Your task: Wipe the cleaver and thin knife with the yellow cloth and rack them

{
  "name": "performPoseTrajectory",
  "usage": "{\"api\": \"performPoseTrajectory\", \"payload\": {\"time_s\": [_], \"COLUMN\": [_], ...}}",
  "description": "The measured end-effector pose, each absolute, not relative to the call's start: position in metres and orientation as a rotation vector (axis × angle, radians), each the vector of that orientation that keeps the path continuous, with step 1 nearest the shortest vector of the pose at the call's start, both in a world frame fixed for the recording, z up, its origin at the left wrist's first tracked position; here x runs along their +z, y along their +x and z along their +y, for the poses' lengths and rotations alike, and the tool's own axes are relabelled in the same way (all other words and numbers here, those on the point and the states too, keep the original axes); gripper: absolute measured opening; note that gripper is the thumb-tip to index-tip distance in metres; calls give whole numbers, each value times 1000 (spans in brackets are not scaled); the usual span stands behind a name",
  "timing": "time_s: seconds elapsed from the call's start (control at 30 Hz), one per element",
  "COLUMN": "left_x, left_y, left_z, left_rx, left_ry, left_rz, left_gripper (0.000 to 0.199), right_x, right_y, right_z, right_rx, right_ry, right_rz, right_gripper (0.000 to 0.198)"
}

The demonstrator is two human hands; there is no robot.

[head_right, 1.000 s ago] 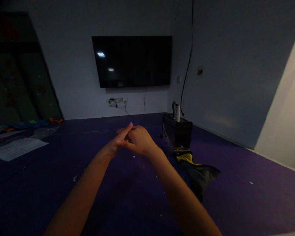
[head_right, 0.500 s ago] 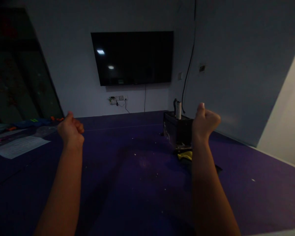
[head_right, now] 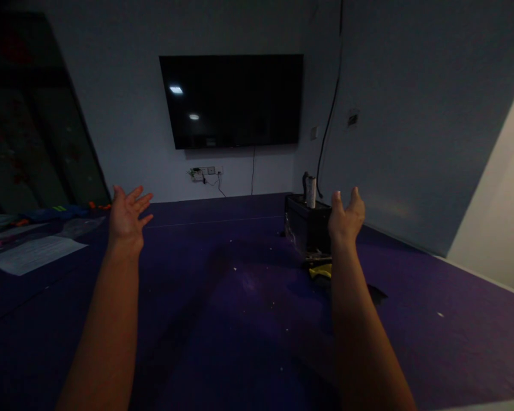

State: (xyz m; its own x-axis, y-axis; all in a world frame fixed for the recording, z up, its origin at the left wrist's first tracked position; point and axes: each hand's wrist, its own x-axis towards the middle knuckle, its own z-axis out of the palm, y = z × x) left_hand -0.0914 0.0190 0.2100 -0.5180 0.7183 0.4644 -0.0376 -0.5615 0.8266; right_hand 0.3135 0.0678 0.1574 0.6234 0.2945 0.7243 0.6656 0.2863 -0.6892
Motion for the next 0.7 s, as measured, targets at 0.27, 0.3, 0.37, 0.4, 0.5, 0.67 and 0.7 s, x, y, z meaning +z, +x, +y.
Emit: {"api": "performPoseTrajectory", "payload": {"time_s": [0.27,0.3,0.37,0.4,0.5,0.67,0.7], "left_x": [208,207,206,206,206,206,206], "left_y": [-90,-90,-89,-89,-89,-90,-90], "left_z": [19,19,19,18,17,16,16], "left_rx": [2067,2077,2115,2134,2149,2153,2154], "left_ry": [1138,1150,1168,1173,1181,1175,1171], "left_rz": [1073,1065,1054,1051,1046,1044,1047], "left_gripper": [39,34,25,21,16,15,15], "right_x": [120,117,111,108,102,99,99], "right_y": [314,315,317,318,322,321,319], "right_z": [96,99,104,106,113,111,110], "right_rx": [97,124,165,188,257,220,197], "right_ry": [-1502,-1513,-1523,-1513,-1457,-1475,-1483], "right_rz": [-843,-824,-778,-760,-759,-762,-765], "right_gripper": [141,144,147,147,142,134,133]}}
